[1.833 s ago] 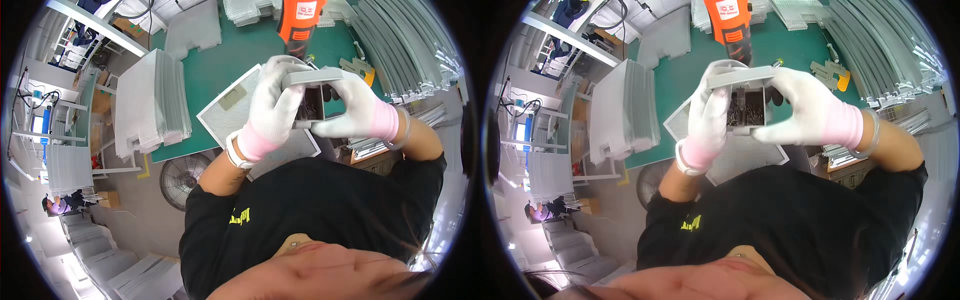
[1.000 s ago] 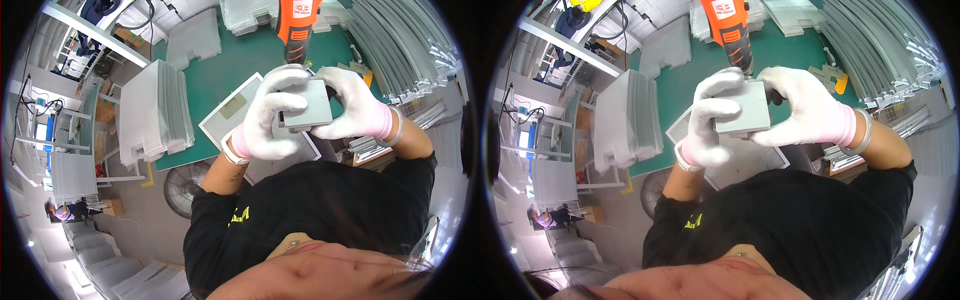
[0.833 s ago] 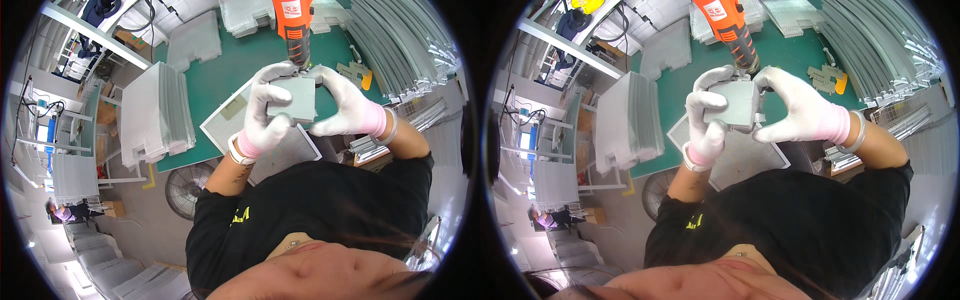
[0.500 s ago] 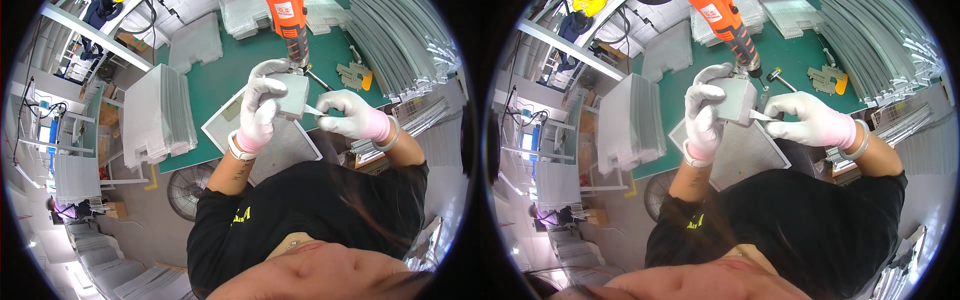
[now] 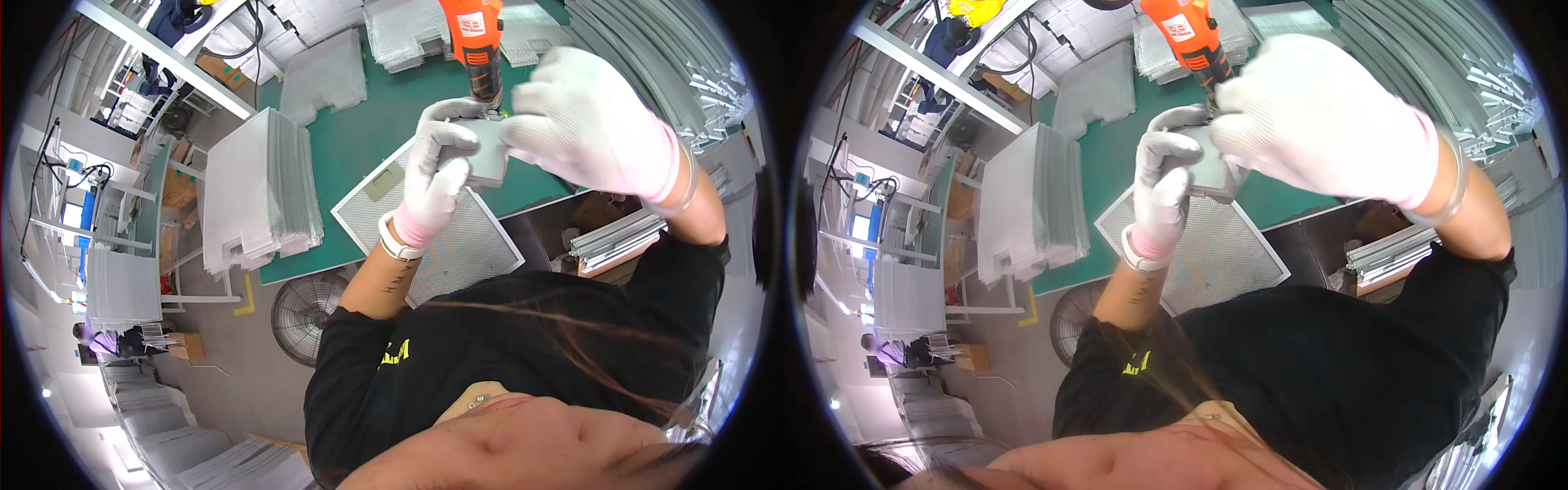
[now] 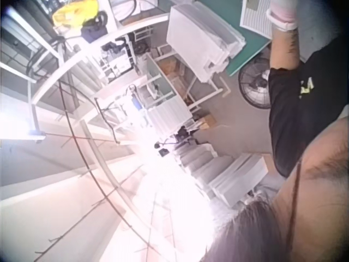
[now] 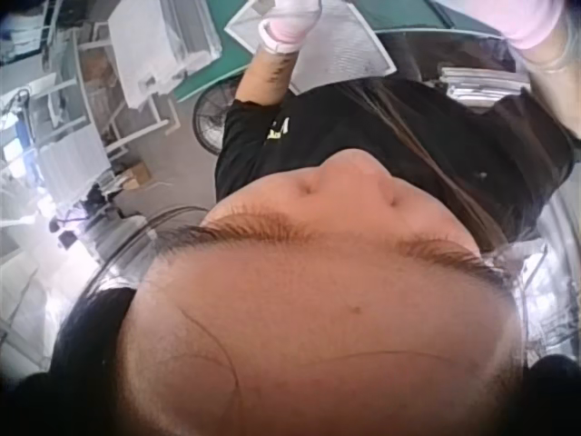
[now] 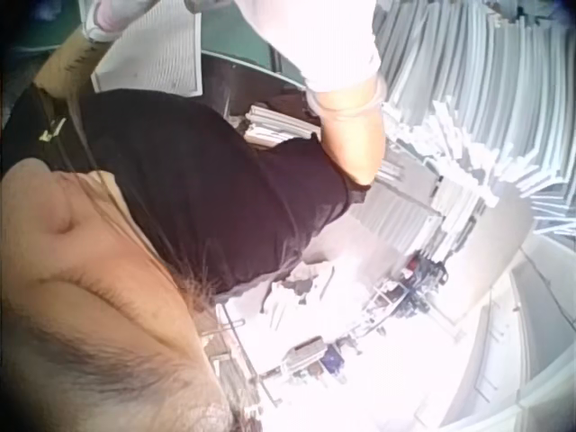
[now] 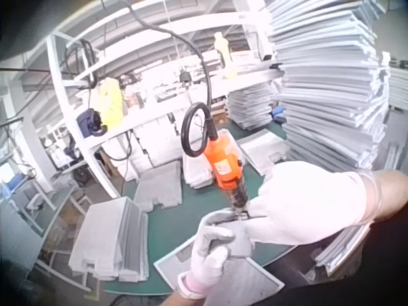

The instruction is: The person assembles a white plastic panel by placing a small rectangular insert into a recess, then attaching a metal frame. They use a power drill to secure the frame with screws, handling the components one at a time on a green workbench.

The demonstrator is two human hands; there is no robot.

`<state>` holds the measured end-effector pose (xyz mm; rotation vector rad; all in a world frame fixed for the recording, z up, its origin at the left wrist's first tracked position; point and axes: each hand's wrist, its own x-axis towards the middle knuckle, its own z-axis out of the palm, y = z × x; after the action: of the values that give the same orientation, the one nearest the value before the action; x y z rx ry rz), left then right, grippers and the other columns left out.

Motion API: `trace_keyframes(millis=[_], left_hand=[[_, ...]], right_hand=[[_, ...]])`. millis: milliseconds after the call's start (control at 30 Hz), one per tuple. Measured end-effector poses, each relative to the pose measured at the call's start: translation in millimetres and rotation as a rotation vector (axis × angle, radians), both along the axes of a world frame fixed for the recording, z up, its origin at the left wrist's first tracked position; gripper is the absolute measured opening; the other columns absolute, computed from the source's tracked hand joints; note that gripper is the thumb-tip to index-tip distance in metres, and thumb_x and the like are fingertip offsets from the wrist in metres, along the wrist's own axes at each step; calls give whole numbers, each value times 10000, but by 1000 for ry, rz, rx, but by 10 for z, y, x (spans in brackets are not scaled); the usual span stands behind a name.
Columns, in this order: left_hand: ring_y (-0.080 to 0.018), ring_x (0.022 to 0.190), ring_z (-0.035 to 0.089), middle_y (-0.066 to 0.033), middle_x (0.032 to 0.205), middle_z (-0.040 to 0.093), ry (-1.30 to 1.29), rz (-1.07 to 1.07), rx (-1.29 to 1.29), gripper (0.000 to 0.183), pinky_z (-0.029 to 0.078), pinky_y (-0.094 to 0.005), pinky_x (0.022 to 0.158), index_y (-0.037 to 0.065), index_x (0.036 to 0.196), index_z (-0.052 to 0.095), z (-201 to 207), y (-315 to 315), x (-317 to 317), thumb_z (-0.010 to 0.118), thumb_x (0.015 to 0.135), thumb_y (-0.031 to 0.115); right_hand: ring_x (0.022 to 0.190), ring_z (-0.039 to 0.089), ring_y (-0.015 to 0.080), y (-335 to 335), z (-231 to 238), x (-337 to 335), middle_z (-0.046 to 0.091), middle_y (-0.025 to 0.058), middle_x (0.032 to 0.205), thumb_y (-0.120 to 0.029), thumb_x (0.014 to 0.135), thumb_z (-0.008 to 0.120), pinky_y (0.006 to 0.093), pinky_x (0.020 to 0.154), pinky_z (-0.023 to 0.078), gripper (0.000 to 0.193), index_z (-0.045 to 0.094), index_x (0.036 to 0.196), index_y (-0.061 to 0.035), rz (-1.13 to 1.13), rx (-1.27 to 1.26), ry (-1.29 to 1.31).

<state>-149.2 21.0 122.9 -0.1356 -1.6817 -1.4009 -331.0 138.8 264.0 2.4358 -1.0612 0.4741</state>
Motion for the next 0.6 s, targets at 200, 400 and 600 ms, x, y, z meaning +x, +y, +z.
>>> trace_keyframes(millis=[200,400,600], left_hand=[[-247,1220,532,-165,1389,456,-43,16,149,445,477,-384,1036,52,1297,477,-8,107,-4,618,921,244],[-255,1293,530,-136,1408,466,-35,127,93,689,496,-398,1039,23,1486,350,-60,177,56,675,883,93],[-212,1226,601,-124,1354,585,-15,46,364,396,465,-349,1074,-31,1381,520,16,232,40,520,1021,135]], right_hand=[[795,668,358,-300,136,91,632,136,800,-124,776,665,438,731,540,120,667,868,-47,11,416,-31],[749,638,288,-282,-262,116,607,123,787,-214,782,739,398,679,513,288,653,998,-46,-95,497,-547],[729,455,104,-178,-654,265,479,29,832,-138,811,741,244,660,405,409,613,1189,-45,-230,420,-941]])
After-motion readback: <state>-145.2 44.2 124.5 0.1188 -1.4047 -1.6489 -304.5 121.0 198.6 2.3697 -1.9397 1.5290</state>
